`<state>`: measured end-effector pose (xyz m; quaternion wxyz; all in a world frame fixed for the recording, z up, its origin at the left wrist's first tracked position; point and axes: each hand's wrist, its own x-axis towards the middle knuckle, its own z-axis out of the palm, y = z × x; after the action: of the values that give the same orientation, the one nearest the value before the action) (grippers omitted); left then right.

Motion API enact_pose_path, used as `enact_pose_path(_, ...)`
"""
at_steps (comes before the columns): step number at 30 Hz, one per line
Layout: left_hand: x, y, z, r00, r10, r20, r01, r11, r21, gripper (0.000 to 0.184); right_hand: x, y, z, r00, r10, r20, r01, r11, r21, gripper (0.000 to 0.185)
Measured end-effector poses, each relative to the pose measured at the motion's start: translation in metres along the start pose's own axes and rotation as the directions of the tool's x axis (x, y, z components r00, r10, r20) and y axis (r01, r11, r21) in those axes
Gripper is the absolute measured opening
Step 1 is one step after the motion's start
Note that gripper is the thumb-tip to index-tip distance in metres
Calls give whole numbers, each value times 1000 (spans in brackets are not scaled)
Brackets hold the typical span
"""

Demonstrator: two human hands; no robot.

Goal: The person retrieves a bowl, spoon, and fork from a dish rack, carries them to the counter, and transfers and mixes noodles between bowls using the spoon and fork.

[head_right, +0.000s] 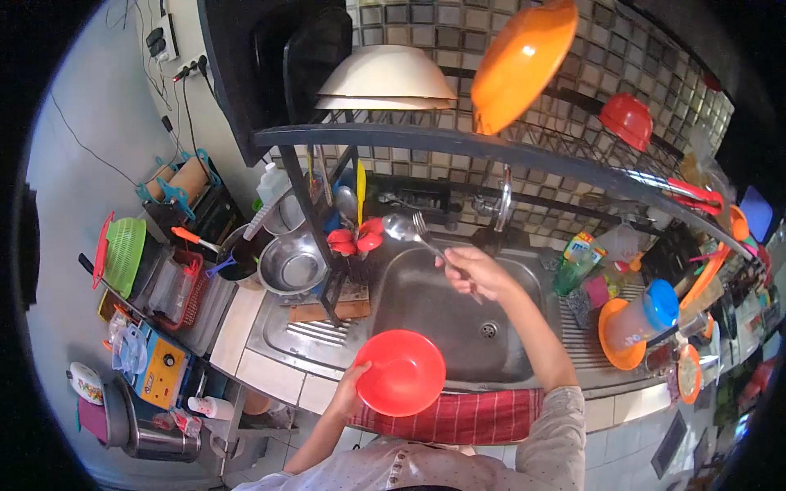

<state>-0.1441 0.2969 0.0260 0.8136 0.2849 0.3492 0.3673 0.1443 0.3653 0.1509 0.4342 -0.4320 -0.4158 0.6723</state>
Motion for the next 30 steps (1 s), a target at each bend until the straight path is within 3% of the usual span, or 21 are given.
enact_pose_path(2,-7,-7,5,1000,-16,8,16,1000,-17,36,-18,14,-1,1000,8,24,-9,999,48,27)
enact_pose_path(5,-16,-20,13,998,-63,-19,63,998,-16,36,-47,35,3,998,-62,-11,60,995,-85,25)
enact_pose_path(8,-26,-36,24,996,-80,34,79,997,12,38,-80,61,-3,949,-271,-160,182,886,-426,24)
enact_pose_path(12,-41,-55,52,984,-100,147,92,994,59,44,-147,83,1,878,-336,-341,102,827,-553,22)
enact_pose_path(14,-53,-66,74,980,-157,120,146,984,100,44,-184,107,1,855,-320,-407,103,875,-473,23)
enact_pose_path(17,-62,-98,91,952,-244,184,217,963,158,41,-249,141,6,819,-292,-494,229,956,-185,25)
enact_pose_path(22,-92,-159,139,881,-405,247,341,903,262,37,-365,200,11,703,-218,-677,305,952,9,25)
enact_pose_path(26,-124,-221,176,788,-570,234,469,801,371,38,-458,248,34,526,-130,-841,431,893,132,24)
enact_pose_path(28,-146,-250,200,722,-654,223,552,740,383,38,-500,274,47,432,35,-901,462,849,254,23)
enact_pose_path(29,-153,-268,208,692,-683,234,565,714,413,38,-516,289,53,337,119,-934,487,827,281,23)
enact_pose_path(30,-159,-287,214,641,-715,279,585,691,425,38,-533,293,63,295,129,-947,507,819,269,23)
